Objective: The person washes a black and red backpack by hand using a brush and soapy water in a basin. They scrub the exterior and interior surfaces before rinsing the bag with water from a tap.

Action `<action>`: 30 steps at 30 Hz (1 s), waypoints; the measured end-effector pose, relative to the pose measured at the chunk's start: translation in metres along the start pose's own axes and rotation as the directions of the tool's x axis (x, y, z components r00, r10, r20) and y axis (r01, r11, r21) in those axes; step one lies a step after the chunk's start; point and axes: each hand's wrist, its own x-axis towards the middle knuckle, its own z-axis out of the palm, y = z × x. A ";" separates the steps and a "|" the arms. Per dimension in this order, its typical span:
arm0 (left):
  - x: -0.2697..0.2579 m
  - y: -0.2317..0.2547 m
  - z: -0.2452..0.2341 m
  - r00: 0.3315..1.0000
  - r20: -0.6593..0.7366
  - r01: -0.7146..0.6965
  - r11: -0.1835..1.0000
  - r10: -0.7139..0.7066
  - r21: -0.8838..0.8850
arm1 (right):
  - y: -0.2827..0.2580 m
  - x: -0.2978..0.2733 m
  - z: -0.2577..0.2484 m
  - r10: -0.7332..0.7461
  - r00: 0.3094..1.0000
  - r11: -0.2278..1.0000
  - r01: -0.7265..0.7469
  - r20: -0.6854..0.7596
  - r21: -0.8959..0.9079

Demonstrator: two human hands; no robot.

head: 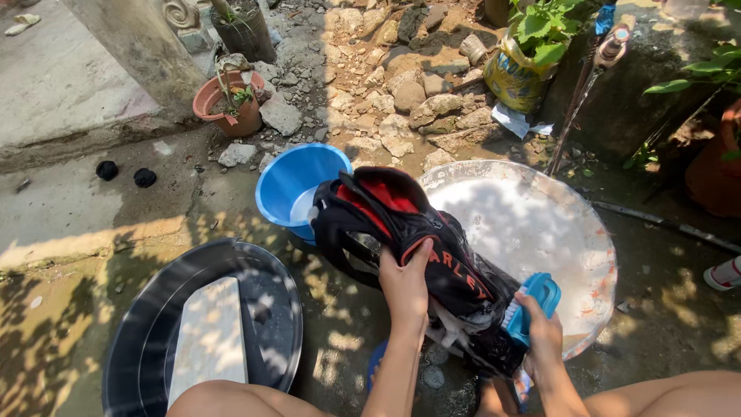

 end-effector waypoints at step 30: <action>-0.074 -0.241 0.058 0.404 0.885 -0.879 0.171 -0.233 0.446 | -0.069 0.043 -0.101 -0.029 0.779 0.958 0.200 -0.626 0.205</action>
